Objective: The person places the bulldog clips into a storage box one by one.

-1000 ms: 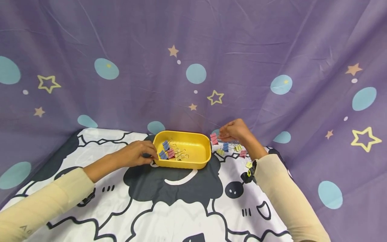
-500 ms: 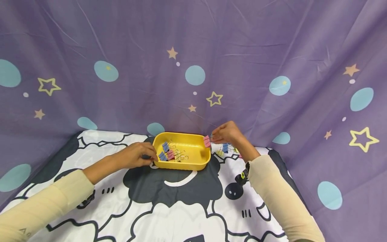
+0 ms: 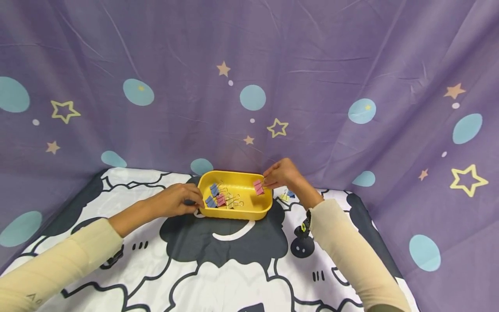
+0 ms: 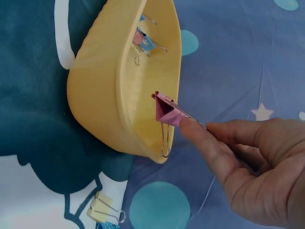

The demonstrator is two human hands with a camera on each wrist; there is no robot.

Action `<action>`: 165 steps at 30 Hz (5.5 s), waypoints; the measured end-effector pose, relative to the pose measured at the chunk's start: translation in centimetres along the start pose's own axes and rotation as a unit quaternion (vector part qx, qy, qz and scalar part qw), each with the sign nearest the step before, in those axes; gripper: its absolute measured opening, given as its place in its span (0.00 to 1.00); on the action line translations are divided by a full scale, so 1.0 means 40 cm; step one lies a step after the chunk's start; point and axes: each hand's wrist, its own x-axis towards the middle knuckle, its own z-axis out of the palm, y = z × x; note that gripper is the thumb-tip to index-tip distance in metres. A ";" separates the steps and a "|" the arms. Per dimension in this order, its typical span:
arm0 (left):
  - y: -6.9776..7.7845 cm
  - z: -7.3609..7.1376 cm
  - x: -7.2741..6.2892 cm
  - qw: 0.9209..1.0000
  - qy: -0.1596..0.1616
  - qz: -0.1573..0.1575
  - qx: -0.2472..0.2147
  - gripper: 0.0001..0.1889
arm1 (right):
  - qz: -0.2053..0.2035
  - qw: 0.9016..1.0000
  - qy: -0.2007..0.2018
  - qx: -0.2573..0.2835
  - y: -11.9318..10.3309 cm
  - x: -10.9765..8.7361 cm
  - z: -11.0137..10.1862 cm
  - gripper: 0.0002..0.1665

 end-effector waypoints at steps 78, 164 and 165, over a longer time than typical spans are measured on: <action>-0.003 0.000 -0.001 1.000 -0.001 0.001 0.010 0.11 | 0.027 0.998 0.015 -0.063 0.100 -0.035 -0.119 0.18; -0.010 0.006 -0.005 1.000 0.009 0.012 0.005 0.11 | 0.077 0.986 0.008 -0.145 0.331 -0.121 -0.328 0.14; -0.010 0.005 -0.006 1.000 0.009 0.012 0.005 0.11 | 0.080 0.987 0.007 -0.140 0.328 -0.122 -0.328 0.14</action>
